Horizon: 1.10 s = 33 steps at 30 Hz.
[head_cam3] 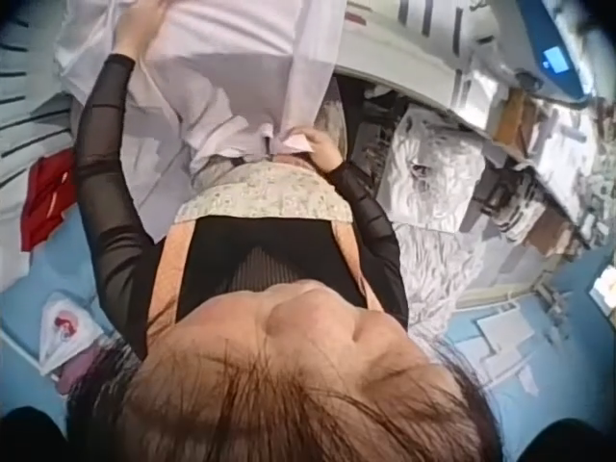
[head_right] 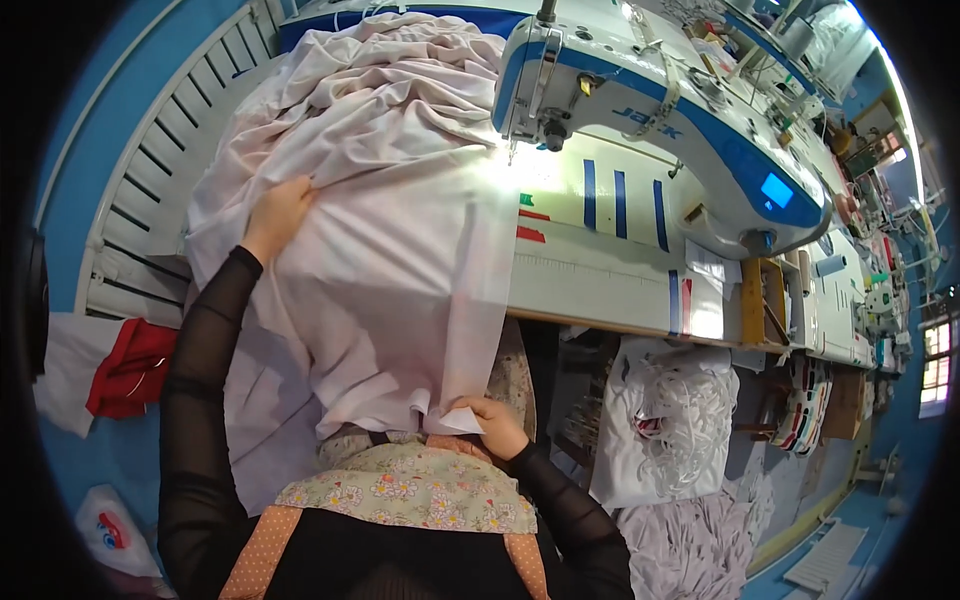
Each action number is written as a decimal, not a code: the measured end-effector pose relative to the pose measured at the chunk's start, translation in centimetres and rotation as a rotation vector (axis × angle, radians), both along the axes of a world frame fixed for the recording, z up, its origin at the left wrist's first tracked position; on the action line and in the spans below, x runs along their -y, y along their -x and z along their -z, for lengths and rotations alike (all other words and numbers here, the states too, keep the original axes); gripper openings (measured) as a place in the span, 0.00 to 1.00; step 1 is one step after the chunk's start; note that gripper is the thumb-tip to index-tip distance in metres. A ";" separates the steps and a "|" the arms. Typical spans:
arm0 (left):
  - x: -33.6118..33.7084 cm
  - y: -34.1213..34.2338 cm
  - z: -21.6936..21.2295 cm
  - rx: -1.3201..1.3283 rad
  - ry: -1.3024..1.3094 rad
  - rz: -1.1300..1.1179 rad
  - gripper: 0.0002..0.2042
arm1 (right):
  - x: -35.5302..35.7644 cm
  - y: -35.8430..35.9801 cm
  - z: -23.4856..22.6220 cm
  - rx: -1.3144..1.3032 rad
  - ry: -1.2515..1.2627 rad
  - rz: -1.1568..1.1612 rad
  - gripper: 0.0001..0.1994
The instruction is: Use an industrial sewing machine to hem and join large sections of fabric for pillow production.
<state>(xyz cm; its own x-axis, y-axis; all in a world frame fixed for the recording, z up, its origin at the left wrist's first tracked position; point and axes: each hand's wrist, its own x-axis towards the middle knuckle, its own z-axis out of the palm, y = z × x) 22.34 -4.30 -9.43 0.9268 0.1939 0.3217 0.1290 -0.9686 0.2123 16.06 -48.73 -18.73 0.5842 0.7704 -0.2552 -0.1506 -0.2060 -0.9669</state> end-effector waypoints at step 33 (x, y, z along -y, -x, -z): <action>3.6 -8.0 -2.5 0.174 0.105 0.286 0.16 | -4.3 -8.8 -2.1 0.334 0.065 0.035 0.19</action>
